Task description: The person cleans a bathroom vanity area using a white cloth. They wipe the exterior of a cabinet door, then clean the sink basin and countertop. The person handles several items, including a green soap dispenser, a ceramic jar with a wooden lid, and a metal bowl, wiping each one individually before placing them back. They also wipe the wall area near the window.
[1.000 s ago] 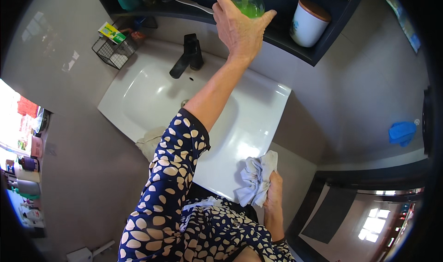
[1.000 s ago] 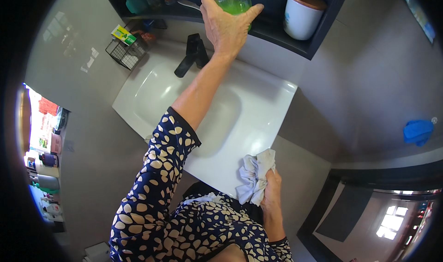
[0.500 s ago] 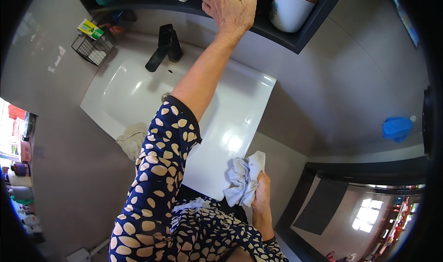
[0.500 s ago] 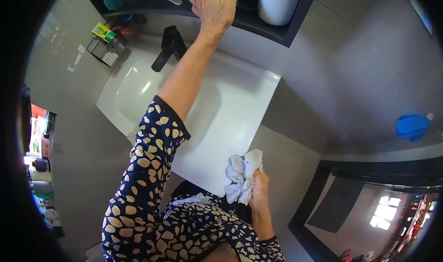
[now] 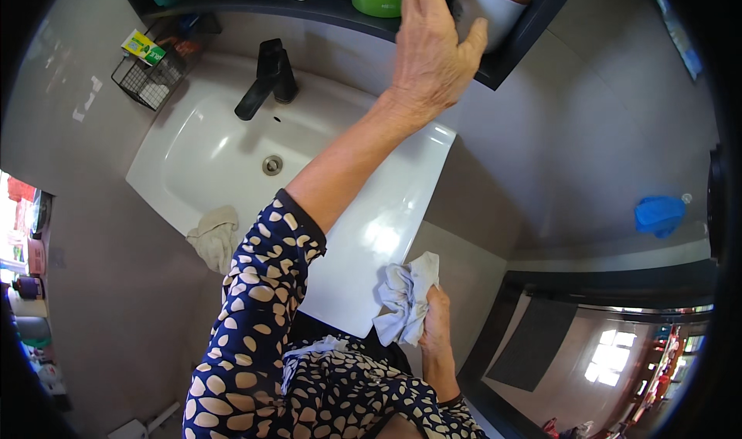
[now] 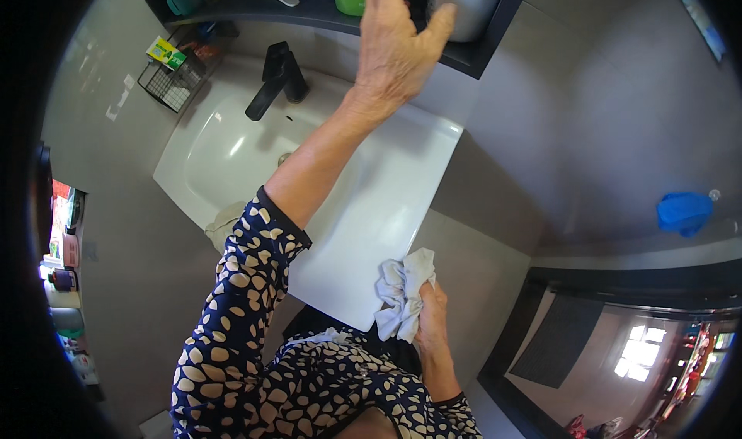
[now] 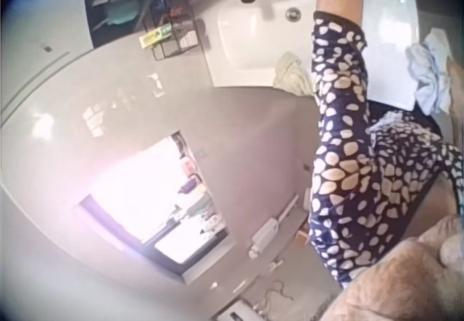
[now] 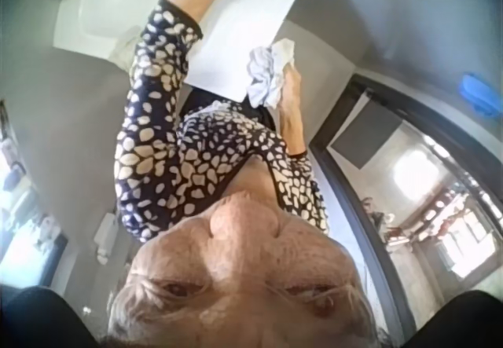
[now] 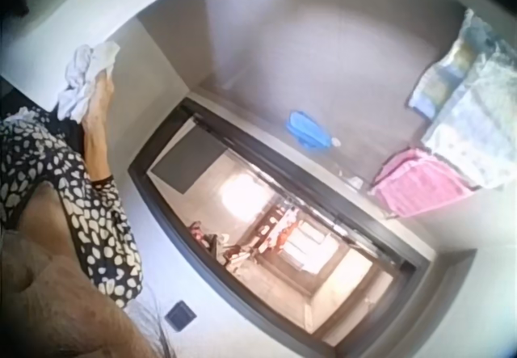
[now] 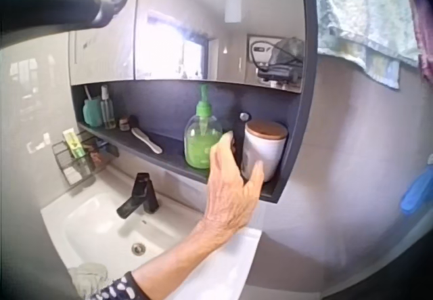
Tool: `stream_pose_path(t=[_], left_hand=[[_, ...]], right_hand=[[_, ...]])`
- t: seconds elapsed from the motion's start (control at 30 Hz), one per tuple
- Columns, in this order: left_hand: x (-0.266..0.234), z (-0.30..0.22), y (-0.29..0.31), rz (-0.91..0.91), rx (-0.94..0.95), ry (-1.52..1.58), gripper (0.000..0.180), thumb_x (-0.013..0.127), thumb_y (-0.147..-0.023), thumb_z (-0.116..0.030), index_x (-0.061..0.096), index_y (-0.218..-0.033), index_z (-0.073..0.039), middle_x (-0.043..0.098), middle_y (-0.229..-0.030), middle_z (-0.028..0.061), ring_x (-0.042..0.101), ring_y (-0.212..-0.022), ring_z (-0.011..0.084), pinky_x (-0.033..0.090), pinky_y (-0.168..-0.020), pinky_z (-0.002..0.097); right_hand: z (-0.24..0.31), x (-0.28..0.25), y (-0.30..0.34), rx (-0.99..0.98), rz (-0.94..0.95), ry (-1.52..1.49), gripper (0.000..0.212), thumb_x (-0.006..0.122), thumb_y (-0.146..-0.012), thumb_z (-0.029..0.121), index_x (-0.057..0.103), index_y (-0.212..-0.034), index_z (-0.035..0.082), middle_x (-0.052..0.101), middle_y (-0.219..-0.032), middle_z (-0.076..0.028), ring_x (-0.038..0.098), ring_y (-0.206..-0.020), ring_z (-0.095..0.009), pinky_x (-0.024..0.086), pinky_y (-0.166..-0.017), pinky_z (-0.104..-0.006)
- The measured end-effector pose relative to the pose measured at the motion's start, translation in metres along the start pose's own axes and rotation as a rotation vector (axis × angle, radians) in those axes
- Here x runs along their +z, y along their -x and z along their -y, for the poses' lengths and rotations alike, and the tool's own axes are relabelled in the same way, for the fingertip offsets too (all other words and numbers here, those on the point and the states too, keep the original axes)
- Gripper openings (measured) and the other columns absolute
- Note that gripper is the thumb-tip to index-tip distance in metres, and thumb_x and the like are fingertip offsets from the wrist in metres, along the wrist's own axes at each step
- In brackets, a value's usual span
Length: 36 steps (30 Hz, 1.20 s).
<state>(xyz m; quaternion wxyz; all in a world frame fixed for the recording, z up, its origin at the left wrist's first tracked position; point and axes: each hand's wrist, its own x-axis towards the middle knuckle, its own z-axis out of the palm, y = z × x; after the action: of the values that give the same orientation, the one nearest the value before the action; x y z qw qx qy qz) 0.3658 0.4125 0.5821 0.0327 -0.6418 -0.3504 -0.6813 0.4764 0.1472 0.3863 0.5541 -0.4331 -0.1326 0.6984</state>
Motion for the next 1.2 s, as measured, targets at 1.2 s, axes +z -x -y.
stream_pose_path(t=[1.2], left_hand=[[-0.251, -0.044, 0.235, 0.295, -1.077, 0.759, 0.071, 0.082, -0.065, -0.023, 0.044, -0.123, -0.006, 0.046, -0.118, 0.0134, 0.048, -0.109, 0.0288, 0.042, -0.091, 0.0379]], right_hand=[[-0.014, 0.174, 0.056, -1.388, 0.252, 1.507, 0.035, 0.078, -0.064, 0.021, 0.068, -0.097, 0.019, 0.058, -0.107, -0.002, 0.053, -0.086, -0.027, 0.048, -0.069, -0.0327]])
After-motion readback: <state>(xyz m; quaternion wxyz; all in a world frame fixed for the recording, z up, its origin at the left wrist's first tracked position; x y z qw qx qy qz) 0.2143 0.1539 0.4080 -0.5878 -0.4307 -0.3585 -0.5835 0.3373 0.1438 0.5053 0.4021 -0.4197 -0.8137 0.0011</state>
